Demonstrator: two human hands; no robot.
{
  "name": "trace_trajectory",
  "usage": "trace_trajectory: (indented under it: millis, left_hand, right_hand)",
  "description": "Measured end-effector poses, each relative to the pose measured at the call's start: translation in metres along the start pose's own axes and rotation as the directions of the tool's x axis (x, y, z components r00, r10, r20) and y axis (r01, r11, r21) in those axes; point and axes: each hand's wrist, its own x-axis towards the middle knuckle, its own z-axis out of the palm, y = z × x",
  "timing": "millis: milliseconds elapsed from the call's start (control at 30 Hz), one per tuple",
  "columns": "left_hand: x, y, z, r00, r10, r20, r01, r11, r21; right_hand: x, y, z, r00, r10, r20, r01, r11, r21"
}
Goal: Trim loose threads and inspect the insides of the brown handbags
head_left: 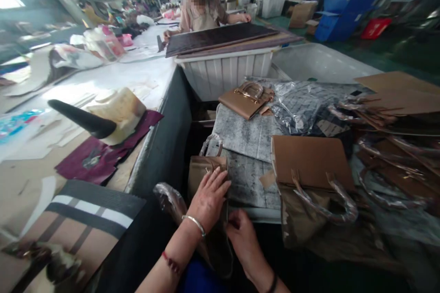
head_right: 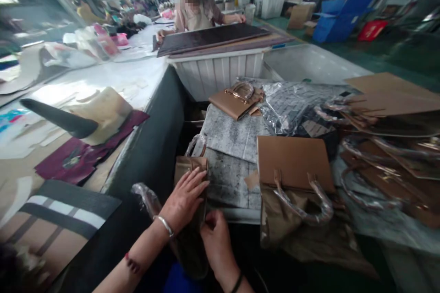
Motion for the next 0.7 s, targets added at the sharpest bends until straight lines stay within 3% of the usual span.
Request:
trace_trajectory:
  millis: [67,167,267,400,533,600,700]
  left_hand:
    - [-0.027,0.014,-0.013,0.988,-0.146,-0.059,0.142,0.988,-0.065]
    - [-0.069,0.039,-0.012,0.923,-0.347,0.167,0.384,0.862,-0.331]
    - [-0.102,0.06,0.006,0.842,-0.467,0.271,0.539,0.688,-0.487]
    - [-0.12,0.075,0.023,0.755,-0.628,0.186,0.573,0.496,-0.652]
    - [-0.124,0.084,0.033,0.672,-0.673,0.31,0.596,0.243,-0.765]
    - [-0.127,0.089,0.038,0.645,-0.679,0.349,0.608,0.18,-0.773]
    - [-0.133,0.093,0.045,0.631,-0.697,0.341,0.597,0.155,-0.787]
  right_hand:
    - [-0.013,-0.015,-0.014,0.984,0.042,0.176,-0.06,0.993,0.1]
    - [-0.031,-0.031,-0.032,0.933,0.047,0.358,-0.058,0.998,0.022]
    - [-0.044,-0.033,-0.041,0.925,0.043,0.378,0.025,0.984,-0.175]
    - [-0.058,-0.029,-0.043,0.902,0.073,0.425,0.041,0.966,-0.253]
    - [-0.07,-0.029,-0.046,0.896,0.099,0.432,0.022,0.964,-0.266]
    - [-0.073,-0.028,-0.048,0.883,0.115,0.454,0.022,0.958,-0.285]
    - [-0.075,-0.027,-0.05,0.858,0.134,0.496,0.066,0.929,-0.365]
